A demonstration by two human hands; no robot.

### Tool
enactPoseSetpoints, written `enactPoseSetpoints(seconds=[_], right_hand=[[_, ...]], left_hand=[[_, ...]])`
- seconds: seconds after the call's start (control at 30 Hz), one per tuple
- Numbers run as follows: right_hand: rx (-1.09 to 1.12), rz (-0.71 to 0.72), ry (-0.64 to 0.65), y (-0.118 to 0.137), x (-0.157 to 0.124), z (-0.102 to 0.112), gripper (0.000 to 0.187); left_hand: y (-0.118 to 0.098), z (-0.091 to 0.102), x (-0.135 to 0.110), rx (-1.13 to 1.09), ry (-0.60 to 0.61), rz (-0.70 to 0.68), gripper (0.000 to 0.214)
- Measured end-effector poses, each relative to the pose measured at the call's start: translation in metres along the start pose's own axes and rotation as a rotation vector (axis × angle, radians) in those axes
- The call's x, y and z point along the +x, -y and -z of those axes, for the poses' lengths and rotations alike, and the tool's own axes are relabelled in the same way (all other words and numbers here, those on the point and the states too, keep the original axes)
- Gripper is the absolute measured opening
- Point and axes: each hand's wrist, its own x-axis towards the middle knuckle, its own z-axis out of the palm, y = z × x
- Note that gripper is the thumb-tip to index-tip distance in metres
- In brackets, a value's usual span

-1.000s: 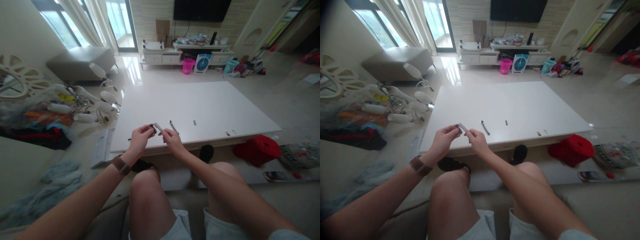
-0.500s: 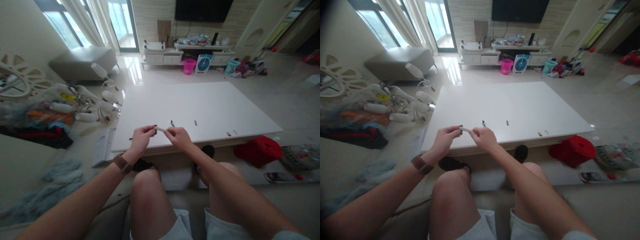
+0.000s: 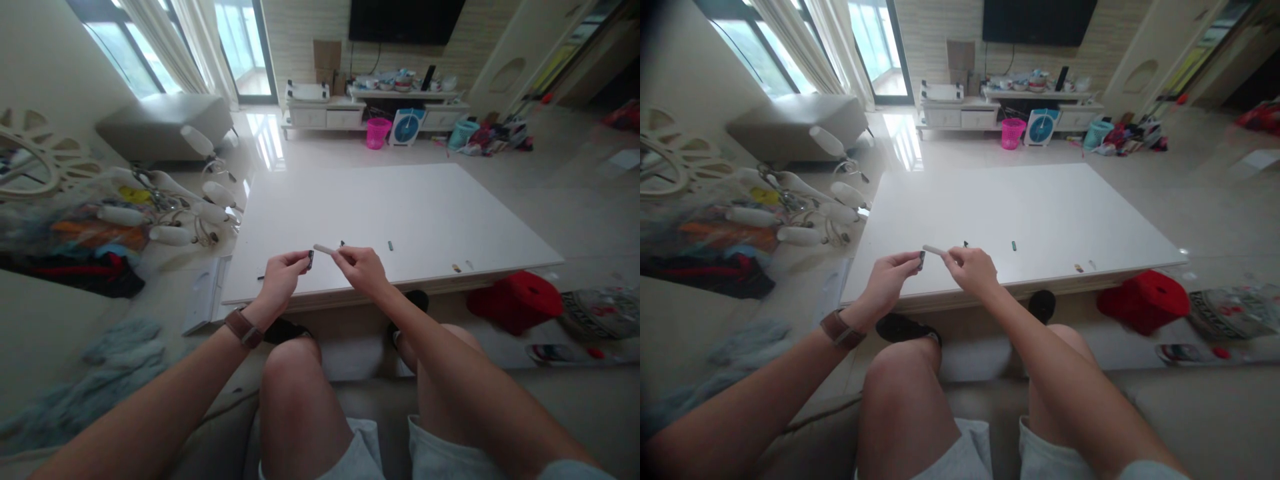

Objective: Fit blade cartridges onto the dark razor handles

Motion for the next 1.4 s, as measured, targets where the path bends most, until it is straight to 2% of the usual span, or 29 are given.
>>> enactPoseSetpoints(seconds=[0.17,0.4,0.73,0.87,0.93,1.13,1.4], right_hand=[[0.045,0.002,0.140,0.002,-0.003,-0.008,0.040],[0.017,-0.029,0.115,0.001,-0.001,-0.008,0.036],[-0.013,-0.009,0.132,-0.001,0.000,-0.010,0.038],[-0.037,-0.072,-0.037,-0.006,0.005,-0.006,0.038],[0.006,-0.080,-0.082,-0.008,0.006,-0.003,0.040],[0.100,0.002,0.057,-0.001,-0.002,-0.010,0.042],[0.137,-0.015,0.157,0.002,0.000,-0.015,0.041]], left_hand=[[0.001,0.003,-0.001,0.113,-0.009,-0.052,0.029],[-0.001,0.003,-0.001,0.235,-0.003,-0.125,0.026],[0.000,0.003,-0.001,0.185,-0.024,-0.069,0.026],[0.000,0.002,-0.001,0.150,-0.036,-0.056,0.029],[0.000,0.001,-0.001,0.132,-0.034,-0.058,0.031],[-0.002,0.001,-0.003,0.057,-0.029,-0.039,0.030],[-0.001,0.001,0.000,-0.058,-0.087,-0.001,0.030]])
